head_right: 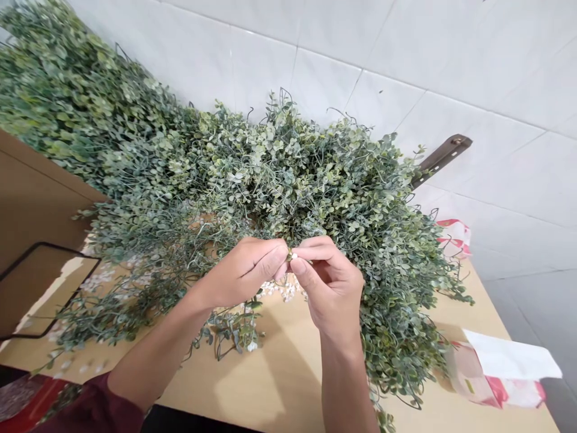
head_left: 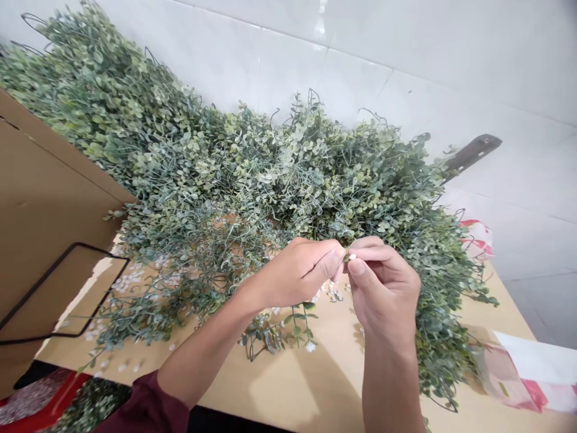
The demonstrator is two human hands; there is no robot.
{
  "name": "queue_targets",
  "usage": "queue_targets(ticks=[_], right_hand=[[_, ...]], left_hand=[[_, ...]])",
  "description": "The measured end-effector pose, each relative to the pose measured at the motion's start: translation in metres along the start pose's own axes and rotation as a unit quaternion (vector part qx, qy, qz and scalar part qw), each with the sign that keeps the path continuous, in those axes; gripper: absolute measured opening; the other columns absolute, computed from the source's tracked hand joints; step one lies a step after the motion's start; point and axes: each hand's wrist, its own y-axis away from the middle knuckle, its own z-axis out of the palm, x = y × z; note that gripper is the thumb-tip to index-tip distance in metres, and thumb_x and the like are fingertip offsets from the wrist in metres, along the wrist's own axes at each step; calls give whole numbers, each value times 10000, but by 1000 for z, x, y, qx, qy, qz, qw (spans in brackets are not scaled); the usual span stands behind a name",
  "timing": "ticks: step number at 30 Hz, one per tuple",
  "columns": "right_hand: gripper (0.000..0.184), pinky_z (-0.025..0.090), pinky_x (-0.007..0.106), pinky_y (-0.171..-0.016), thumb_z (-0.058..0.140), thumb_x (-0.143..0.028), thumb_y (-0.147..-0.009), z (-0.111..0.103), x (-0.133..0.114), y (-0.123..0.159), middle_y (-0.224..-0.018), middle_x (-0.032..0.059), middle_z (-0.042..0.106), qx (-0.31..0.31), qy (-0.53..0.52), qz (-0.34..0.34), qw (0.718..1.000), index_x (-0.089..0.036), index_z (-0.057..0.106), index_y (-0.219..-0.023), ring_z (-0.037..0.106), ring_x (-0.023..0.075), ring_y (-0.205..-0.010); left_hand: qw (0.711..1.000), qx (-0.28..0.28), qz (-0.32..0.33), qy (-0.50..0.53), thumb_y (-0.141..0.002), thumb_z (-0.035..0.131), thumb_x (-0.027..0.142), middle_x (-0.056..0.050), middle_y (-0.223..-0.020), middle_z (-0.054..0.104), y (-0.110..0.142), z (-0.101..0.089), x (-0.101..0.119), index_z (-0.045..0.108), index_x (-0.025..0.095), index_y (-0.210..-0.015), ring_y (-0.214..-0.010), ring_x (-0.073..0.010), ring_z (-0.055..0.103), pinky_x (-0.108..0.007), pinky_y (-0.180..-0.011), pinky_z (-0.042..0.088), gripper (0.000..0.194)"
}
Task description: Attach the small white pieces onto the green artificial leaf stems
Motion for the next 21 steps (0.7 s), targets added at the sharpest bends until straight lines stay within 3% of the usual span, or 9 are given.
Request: queue_targets(ticks=[7, 14, 21], right_hand=[[95, 465, 238, -713, 701, -153, -856, 7, 2, 1, -903, 42, 564, 20, 13, -18, 1000, -223, 719, -918, 554, 124, -832], [64, 464, 252, -688, 714, -259, -858, 12, 3, 2, -875, 48, 550, 49, 41, -14, 998, -204, 687, -878, 543, 136, -799], [41, 447, 243, -677, 696, -209, -868, 10, 3, 3, -898, 44, 538, 45, 5, 5, 999, -216, 686, -908, 542, 126, -799]], left_hand=[[1000, 20, -9, 10, -1001, 369, 287, 49, -613, 442, 0, 2, -5, 456, 154, -667, -561, -56, 387, -195, -577, 307, 370], [999, 19, -28, 7, -989, 357, 373, 42, -601, 430, -1, 3, -6, 459, 158, -662, -550, -67, 380, -207, -560, 301, 404], [999, 22, -28, 14, -977, 377, 336, 51, -588, 370, -2, 7, -6, 420, 160, -650, -537, -63, 329, -218, -543, 269, 374]])
